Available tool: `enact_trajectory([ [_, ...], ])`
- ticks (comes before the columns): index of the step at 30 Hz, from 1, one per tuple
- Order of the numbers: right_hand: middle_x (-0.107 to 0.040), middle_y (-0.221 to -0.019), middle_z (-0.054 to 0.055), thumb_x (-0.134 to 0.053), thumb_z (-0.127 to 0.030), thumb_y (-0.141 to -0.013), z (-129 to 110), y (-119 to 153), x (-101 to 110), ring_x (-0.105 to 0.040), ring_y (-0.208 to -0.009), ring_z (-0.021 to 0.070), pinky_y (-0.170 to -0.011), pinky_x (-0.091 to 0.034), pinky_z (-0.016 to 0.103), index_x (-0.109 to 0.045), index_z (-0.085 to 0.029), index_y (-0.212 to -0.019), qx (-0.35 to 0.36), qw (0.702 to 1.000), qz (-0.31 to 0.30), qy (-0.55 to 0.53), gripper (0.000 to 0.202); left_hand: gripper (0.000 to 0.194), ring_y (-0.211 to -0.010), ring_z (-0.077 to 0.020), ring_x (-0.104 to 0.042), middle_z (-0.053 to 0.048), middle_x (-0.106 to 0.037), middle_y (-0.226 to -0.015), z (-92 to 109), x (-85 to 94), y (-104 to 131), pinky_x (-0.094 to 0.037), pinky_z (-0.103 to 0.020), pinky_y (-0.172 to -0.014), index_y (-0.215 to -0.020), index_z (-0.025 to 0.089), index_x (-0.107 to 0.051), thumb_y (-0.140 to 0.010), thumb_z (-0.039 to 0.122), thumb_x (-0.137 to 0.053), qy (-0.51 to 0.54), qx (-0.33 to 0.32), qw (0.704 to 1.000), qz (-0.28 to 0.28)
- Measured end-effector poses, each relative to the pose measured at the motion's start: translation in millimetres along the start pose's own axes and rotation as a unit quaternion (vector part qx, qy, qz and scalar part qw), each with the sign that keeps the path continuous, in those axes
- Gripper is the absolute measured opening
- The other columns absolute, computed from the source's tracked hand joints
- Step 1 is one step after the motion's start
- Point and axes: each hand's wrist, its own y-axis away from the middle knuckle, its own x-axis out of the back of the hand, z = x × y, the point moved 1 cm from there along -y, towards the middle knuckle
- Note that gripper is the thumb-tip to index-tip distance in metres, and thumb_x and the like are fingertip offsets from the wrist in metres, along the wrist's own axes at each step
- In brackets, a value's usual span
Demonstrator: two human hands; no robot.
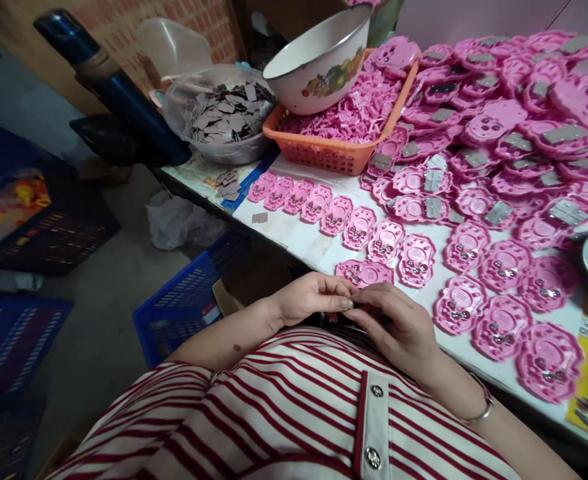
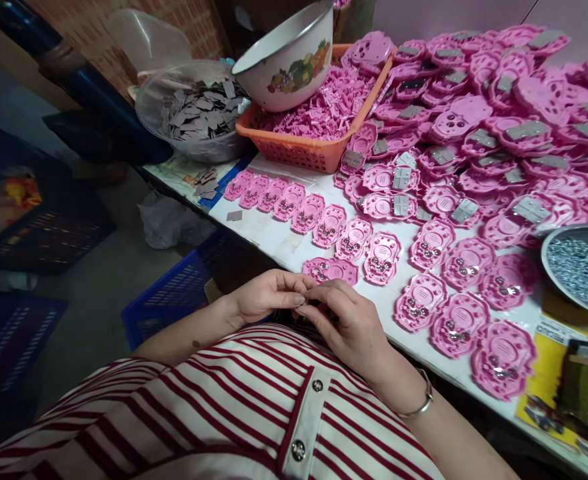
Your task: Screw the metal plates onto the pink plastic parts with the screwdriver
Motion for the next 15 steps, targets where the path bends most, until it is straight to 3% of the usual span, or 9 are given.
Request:
enact_trajectory([
  [15,-0.067,-0.08,0.002,-0.072,-0.013,-0.082,0.7,1.6,-1.5,-0.065,-0.074,0.009,-0.067,-0.054,0.018,-0.062,-0.017,-0.089,0.019,1.0,0.015,-0.007,0.013,0.049,-0.066,-0.0072,-0.054,-0.005,-0.064,-0.092,1.7,-9.8,1.3,-0.045,-0.019,-0.057,-0.066,0.011,-0.067,-0.059,0.054,-0.088,-0.019,0.012,0.999,0.036],
])
